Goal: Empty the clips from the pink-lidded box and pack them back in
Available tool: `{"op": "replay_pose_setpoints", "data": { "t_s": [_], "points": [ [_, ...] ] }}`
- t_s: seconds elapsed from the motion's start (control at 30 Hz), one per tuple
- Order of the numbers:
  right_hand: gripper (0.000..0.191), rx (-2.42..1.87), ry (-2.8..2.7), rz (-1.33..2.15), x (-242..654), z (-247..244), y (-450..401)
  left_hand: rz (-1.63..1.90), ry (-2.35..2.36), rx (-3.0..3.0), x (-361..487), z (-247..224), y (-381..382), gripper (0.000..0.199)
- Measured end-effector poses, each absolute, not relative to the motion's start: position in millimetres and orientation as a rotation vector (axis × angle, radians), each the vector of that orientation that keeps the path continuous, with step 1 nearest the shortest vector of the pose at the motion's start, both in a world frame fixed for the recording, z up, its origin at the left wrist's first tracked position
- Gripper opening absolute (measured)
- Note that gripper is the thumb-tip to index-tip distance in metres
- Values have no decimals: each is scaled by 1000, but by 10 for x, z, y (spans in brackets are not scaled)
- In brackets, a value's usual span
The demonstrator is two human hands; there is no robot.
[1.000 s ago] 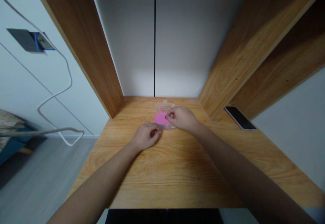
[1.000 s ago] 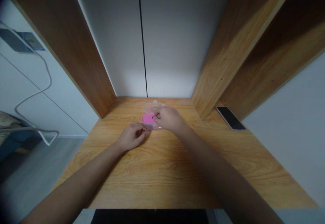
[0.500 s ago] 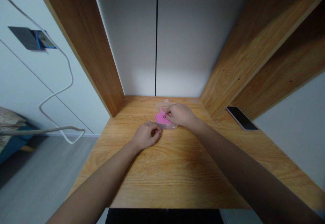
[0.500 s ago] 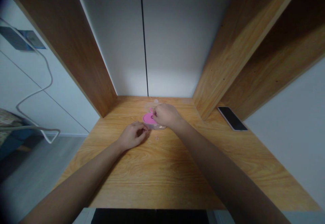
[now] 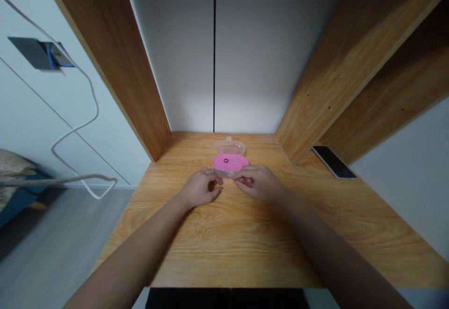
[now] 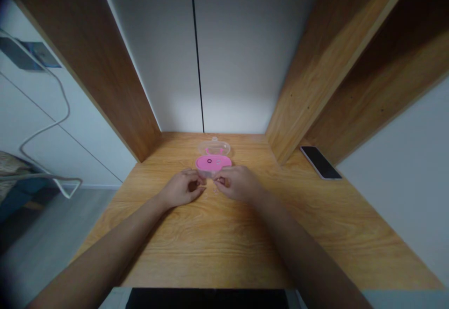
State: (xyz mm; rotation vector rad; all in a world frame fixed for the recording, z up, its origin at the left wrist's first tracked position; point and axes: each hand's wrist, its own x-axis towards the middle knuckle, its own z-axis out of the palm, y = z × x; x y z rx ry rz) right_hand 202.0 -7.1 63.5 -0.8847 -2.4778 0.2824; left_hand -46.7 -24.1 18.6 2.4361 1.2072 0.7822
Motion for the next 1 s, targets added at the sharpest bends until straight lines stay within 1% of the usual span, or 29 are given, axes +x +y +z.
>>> {"op": "replay_pose_setpoints", "data": {
  "t_s": [0.1,0.27,0.33,0.63,0.8,1.0],
  "points": [
    [14,-963,-2550,291,2057,473,-119,764,1207,2435,-462,190,-250,6],
    [27,-1114,-2602,345,2040,374,-135,751,1203,2430,-447,216,-278,4],
    [28,-1117,-2619,365,2025,374,-147,756,1186,2427,-440,216,-282,4],
    [23,-1153,-2592,328,2009,392,-188,795,1096,2426,-418,265,-314,6],
    [19,-1118,-2589,266,1931,390,-248,784,1176,2433,-416,268,-325,2],
    [17,-994,-2647,309,1753,354,-318,761,1252,2438,-418,236,-321,6]
  ]
}}
